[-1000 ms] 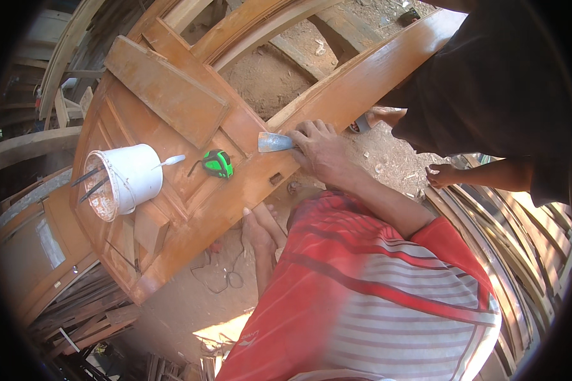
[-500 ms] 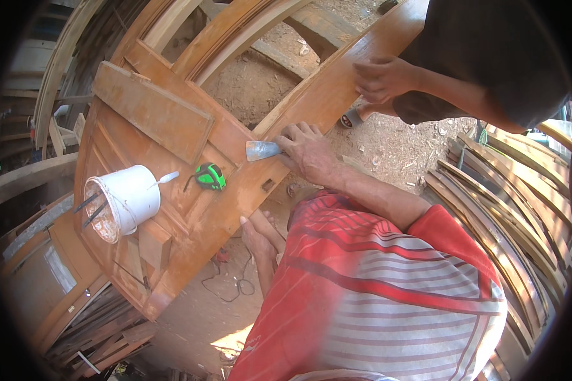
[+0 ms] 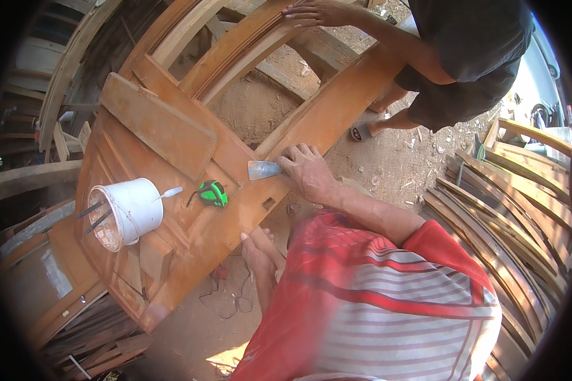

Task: The person fits a wooden block against a door frame, scrapes the surface around a mortise using a putty knife, and applies adhesive into the recess from a glue bottle.

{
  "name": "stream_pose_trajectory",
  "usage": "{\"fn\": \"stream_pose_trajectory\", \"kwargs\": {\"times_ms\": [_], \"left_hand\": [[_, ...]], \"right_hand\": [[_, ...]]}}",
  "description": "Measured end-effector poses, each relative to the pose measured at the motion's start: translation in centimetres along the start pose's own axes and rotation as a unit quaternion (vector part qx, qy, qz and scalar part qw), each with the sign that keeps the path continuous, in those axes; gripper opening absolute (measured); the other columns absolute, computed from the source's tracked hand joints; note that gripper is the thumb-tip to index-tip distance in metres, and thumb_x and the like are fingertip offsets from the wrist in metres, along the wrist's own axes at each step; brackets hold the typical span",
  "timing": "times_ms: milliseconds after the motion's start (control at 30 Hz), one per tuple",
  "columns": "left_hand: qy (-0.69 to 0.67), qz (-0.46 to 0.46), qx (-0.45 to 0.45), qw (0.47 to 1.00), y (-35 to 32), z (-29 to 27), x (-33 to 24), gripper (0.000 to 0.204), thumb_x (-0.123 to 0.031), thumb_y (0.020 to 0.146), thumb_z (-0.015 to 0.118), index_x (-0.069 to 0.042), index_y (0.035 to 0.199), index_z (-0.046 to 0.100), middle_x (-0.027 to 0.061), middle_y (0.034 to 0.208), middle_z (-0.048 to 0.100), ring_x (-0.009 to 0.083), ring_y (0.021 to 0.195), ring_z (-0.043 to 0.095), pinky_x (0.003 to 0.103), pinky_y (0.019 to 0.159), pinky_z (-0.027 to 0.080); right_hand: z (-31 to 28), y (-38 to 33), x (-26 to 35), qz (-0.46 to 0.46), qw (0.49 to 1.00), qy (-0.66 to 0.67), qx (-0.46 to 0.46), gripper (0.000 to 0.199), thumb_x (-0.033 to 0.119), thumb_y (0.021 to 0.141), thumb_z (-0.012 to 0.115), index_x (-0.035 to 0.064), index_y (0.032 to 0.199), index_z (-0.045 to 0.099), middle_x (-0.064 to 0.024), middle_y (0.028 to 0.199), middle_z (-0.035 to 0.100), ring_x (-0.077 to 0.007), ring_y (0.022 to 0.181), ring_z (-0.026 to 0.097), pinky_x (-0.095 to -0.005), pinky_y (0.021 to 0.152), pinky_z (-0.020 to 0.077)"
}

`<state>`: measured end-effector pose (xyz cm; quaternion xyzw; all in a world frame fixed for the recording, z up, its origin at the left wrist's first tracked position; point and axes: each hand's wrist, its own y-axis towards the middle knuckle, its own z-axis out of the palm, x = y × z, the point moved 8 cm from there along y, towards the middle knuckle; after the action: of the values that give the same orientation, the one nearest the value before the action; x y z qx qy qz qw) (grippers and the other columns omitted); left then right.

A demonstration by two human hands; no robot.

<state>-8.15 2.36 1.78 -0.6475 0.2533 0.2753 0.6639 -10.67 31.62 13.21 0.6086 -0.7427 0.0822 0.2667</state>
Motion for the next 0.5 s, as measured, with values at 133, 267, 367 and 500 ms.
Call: {"fn": "stream_pose_trajectory", "kwargs": {"times_ms": [133, 267, 367, 500], "left_hand": [[0.021, -0.006, -0.010, 1.000, -0.26, -0.05, -0.28, 0.057, -0.051, 0.114, 0.032, -0.002, 0.134, 0.056, 0.0143, 0.100, 0.072, 0.0233, 0.085, 0.068, 0.034, 0.075, 0.055], [0.012, 0.000, 0.000, 1.000, 0.27, -0.27, 0.09, 0.058, -0.051, 0.113, 0.033, -0.002, 0.134, 0.055, 0.0142, 0.101, 0.072, 0.0231, 0.085, 0.068, 0.034, 0.075, 0.055], [-0.015, -0.008, -0.002, 1.000, 0.45, -0.37, 0.34, 0.058, -0.051, 0.113, 0.033, -0.002, 0.133, 0.056, 0.0143, 0.101, 0.072, 0.0229, 0.085, 0.068, 0.034, 0.075, 0.055], [0.004, 0.010, 0.001, 1.000, 0.31, -0.12, -0.09, 0.059, -0.052, 0.113, 0.033, -0.001, 0.132, 0.057, 0.0146, 0.100, 0.072, 0.0231, 0.084, 0.068, 0.034, 0.075, 0.055]], "right_hand": [[0.03, 0.02, 0.16, 0.004, 1.000, 0.006, 0.003, 0.032, 0.020, 0.086, 0.074, 0.0121, 0.116, 0.069, -0.0094, 0.110, 0.063, -0.0307, 0.107, 0.061, -0.0449, 0.093, 0.0483], [0.41, 0.01, -0.12, 0.007, 1.000, -0.005, 0.015, 0.031, 0.023, 0.087, 0.075, 0.0128, 0.116, 0.069, -0.0098, 0.110, 0.063, -0.0312, 0.106, 0.060, -0.0453, 0.093, 0.0479], [0.05, 0.14, 0.10, 0.003, 1.000, 0.002, 0.009, 0.031, 0.023, 0.087, 0.075, 0.0127, 0.116, 0.069, -0.0097, 0.110, 0.063, -0.0312, 0.106, 0.060, -0.0456, 0.093, 0.0479], [0.12, 0.24, -0.02, 0.002, 1.000, 0.007, 0.007, 0.032, 0.023, 0.087, 0.075, 0.0127, 0.116, 0.069, -0.0095, 0.110, 0.063, -0.0312, 0.107, 0.061, -0.0455, 0.093, 0.0478]]}}
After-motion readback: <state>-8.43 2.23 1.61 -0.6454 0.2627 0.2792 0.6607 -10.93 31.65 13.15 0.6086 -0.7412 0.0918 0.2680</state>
